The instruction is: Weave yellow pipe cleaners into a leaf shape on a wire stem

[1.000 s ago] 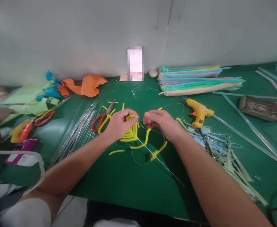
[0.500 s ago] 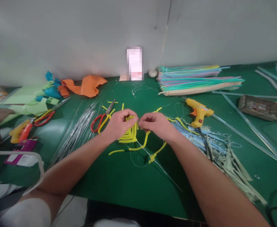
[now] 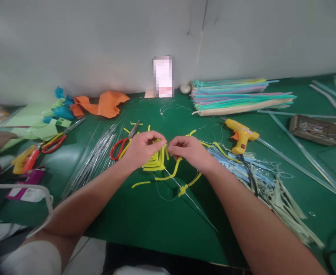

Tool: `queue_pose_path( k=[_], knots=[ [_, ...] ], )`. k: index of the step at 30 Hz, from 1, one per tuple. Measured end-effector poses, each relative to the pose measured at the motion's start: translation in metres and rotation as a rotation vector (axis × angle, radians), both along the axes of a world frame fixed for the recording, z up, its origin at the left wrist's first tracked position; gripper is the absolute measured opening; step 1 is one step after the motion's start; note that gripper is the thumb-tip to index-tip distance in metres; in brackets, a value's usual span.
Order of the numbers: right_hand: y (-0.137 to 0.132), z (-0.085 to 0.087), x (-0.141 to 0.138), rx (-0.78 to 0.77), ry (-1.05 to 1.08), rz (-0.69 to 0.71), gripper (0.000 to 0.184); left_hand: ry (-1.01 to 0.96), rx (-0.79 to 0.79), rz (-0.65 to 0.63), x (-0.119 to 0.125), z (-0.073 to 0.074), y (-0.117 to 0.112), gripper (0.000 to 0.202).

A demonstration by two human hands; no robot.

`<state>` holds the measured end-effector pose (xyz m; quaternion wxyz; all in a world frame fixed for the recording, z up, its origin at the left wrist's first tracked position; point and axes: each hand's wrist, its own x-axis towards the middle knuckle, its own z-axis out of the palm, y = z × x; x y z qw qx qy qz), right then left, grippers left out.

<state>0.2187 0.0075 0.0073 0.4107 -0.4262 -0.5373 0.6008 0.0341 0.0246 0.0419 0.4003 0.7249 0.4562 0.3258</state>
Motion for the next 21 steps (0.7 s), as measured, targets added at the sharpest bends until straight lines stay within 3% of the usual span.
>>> queue_pose_path(
  k=[21],
  knots=[
    [0.0005,-0.0039,-0.0026,-0.072,0.07,0.002,0.017,0.057,-0.107,-0.017,-0.0022,0.0016,0.0049,0.017]
  ],
)
